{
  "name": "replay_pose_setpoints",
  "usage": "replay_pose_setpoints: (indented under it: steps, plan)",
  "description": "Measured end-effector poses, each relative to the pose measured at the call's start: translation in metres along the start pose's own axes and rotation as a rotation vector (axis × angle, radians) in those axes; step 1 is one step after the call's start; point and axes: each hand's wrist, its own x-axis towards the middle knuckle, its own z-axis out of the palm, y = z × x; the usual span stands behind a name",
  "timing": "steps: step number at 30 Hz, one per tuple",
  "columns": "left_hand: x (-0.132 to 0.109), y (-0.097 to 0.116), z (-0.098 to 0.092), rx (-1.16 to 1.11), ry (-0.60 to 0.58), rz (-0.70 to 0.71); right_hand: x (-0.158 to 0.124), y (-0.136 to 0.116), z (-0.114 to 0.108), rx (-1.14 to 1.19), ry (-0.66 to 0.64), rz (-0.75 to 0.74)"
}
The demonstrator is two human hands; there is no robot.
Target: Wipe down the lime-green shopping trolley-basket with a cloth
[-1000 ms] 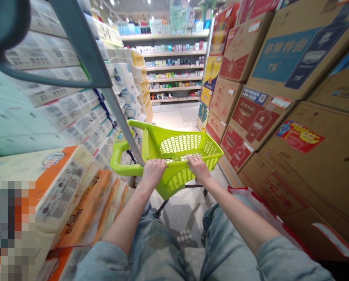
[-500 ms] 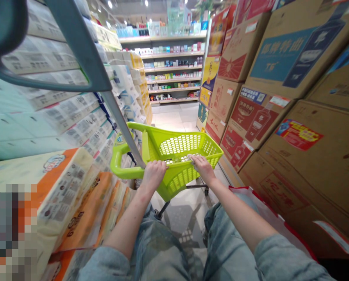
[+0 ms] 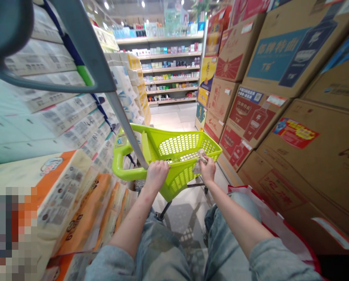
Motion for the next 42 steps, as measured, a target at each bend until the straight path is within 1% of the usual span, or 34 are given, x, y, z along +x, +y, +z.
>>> replay_pose_setpoints:
  steps: [2, 4, 6, 8, 10, 11, 12, 14, 16, 19, 22, 25, 30, 33, 35, 37, 39, 42]
  plan:
    - [0.001, 0.002, 0.001, 0.000, 0.001, -0.003, -0.015, -0.014, 0.009, 0.057, 0.006, 0.056]
    - [0.003, 0.004, 0.001, -0.010, 0.003, -0.003, -0.032, -0.033, 0.016, 0.113, -0.024, 0.018]
    - [0.004, 0.005, 0.001, -0.029, 0.011, 0.004, -0.051, -0.054, 0.021, 0.173, -0.063, -0.053]
    - [0.004, 0.005, 0.001, -0.053, 0.028, 0.018, -0.067, -0.072, 0.024, 0.240, -0.140, -0.167]
    - [0.004, 0.004, 0.001, -0.071, 0.045, 0.031, -0.077, -0.084, 0.025, 0.267, -0.191, -0.268]
    - [0.004, 0.003, 0.001, -0.076, 0.048, 0.035, -0.078, -0.086, 0.025, 0.263, -0.204, -0.316]
    - [0.003, 0.003, 0.000, -0.079, 0.048, 0.037, -0.078, -0.085, 0.024, 0.247, -0.217, -0.369]
    - [0.002, 0.001, 0.001, -0.081, 0.042, 0.040, -0.070, -0.075, 0.021, 0.183, -0.251, -0.497]
    - [0.001, -0.001, 0.001, -0.082, 0.034, 0.040, -0.057, -0.057, 0.016, 0.090, -0.293, -0.627]
    - [0.000, -0.002, 0.002, -0.083, 0.019, 0.039, -0.032, -0.022, 0.006, -0.055, -0.299, -0.700]
    - [0.000, -0.003, 0.003, -0.089, 0.011, 0.042, -0.005, 0.012, -0.007, -0.197, -0.287, -0.651]
    - [0.001, -0.003, 0.004, -0.079, 0.010, 0.046, 0.021, 0.036, -0.018, -0.317, -0.278, -0.532]
    - [0.002, 0.000, 0.003, -0.074, 0.018, 0.036, 0.059, 0.057, -0.032, -0.419, -0.315, -0.365]
    - [0.002, 0.001, 0.002, -0.086, 0.009, 0.022, 0.069, 0.060, -0.036, -0.454, -0.292, -0.236]
    - [0.002, 0.002, 0.002, -0.087, 0.005, 0.015, 0.063, 0.055, -0.035, -0.438, -0.262, -0.195]
    - [0.003, 0.002, 0.002, -0.087, 0.006, 0.007, 0.046, 0.042, -0.029, -0.366, -0.236, -0.215]
    - [0.003, 0.003, 0.003, -0.083, 0.007, 0.000, 0.022, 0.022, -0.020, -0.245, -0.244, -0.266]
    - [0.004, 0.004, 0.004, -0.072, -0.001, 0.001, -0.011, -0.016, -0.005, -0.048, -0.299, -0.381]
